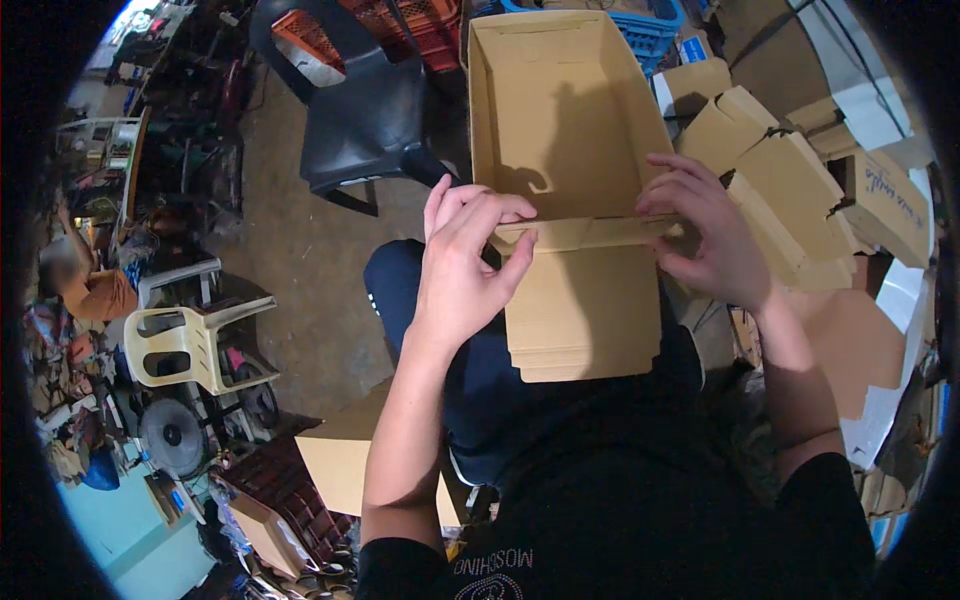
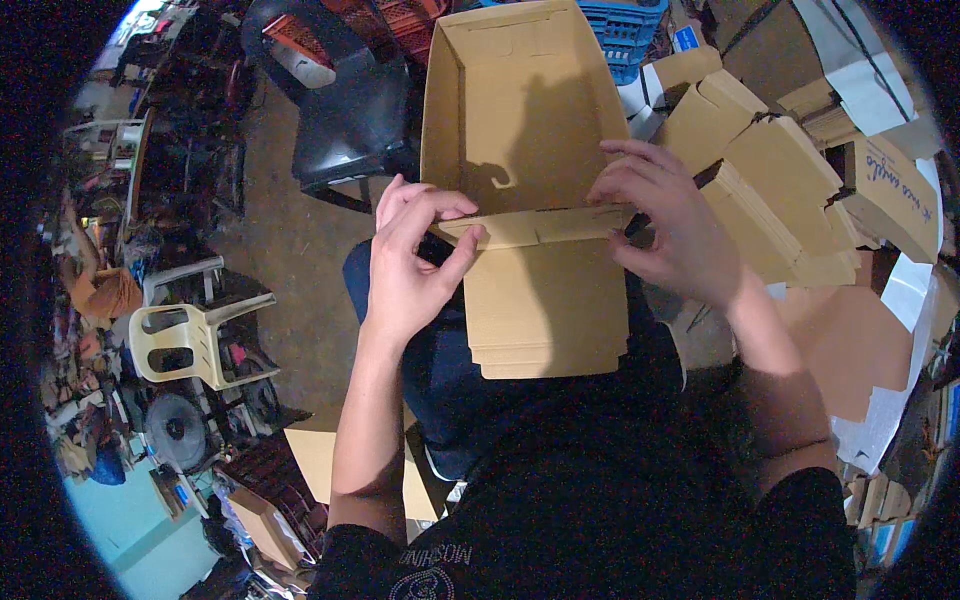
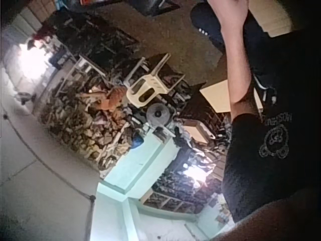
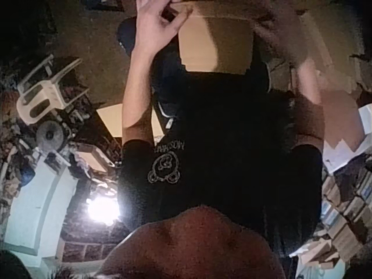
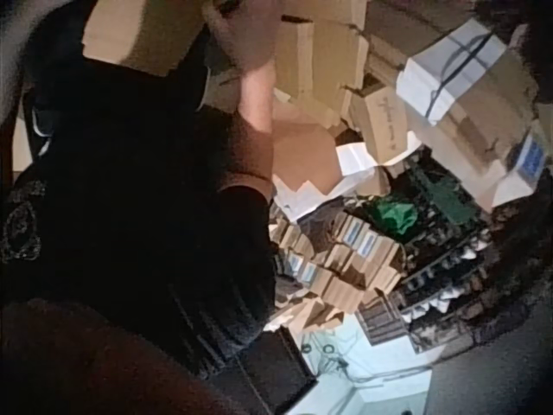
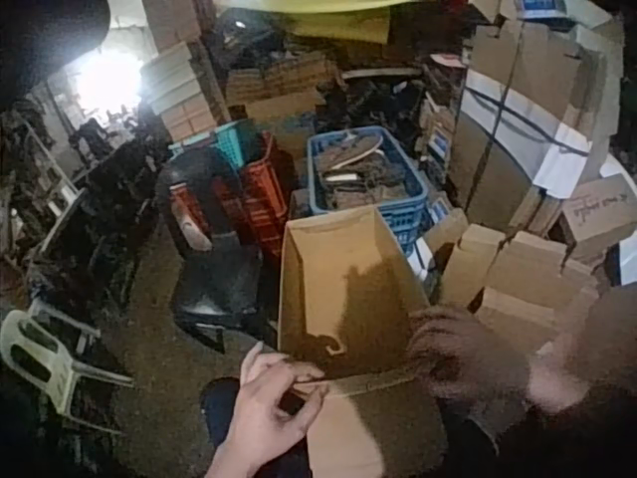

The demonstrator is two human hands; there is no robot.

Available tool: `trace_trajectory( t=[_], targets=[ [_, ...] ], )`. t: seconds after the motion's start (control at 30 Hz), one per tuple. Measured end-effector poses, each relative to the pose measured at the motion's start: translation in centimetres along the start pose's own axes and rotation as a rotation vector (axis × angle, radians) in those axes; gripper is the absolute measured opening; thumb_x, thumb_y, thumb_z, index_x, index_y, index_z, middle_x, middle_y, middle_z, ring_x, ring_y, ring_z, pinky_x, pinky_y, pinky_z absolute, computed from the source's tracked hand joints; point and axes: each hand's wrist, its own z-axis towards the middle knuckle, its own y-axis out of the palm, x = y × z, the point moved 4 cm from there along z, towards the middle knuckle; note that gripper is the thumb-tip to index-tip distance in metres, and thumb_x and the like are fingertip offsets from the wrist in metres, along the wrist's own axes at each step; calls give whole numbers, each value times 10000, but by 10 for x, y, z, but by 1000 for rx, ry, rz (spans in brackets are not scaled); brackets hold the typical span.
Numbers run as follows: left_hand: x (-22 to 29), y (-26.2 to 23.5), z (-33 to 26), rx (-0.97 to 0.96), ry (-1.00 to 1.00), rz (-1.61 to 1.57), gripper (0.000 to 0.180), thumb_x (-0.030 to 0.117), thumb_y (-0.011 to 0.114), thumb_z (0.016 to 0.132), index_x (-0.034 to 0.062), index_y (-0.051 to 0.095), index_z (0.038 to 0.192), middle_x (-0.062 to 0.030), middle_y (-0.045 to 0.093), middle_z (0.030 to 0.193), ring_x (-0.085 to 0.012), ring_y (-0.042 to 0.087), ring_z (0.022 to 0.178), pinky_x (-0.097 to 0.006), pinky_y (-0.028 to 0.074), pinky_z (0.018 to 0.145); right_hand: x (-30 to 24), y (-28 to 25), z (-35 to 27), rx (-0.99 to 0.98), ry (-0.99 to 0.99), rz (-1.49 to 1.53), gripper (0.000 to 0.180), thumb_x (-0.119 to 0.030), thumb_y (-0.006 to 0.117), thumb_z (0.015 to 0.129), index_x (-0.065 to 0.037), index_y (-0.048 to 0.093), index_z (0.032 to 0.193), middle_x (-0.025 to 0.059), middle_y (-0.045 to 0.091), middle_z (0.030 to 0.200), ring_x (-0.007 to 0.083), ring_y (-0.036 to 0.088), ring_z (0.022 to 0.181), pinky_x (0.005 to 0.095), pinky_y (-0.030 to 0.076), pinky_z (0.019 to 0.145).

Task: Folding and assembling cardboard boxes.

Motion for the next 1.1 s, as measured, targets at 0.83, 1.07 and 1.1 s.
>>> trace_trajectory(
  t=[0.83, 1.07, 1.1],
  targets=[
    [-1, -8, -6, -33, 278, 116, 225, 15, 766, 838, 73, 724, 1051, -84, 652, 1191, -336, 644, 1244, -474, 558, 1092, 3, 2, -8, -37, -16, -56, 371, -114, 827, 775, -69, 703, 1121, 87, 679, 1209, 345, 496, 1441, 482, 428, 1189],
    [-4, -14, -5, -57, 221, -133, 191, -7, 770, 859, 42, 716, 1035, -102, 721, 1162, -336, 656, 1279, -459, 555, 1074, 4, 3, -9, -35, -37, -73, 338, -99, 851, 766, -39, 703, 1065, 100, 675, 1184, 367, 506, 1430, 488, 453, 1173],
    [-3, -16, -4, -69, 153, -223, 166, -18, 769, 872, 31, 709, 1019, -110, 731, 1173, -331, 648, 1308, -445, 544, 1081, 6, 3, -9, -32, -39, -77, 333, -100, 854, 763, -34, 705, 1054, 102, 673, 1181, 368, 509, 1427, 490, 456, 1169]
  ],
)
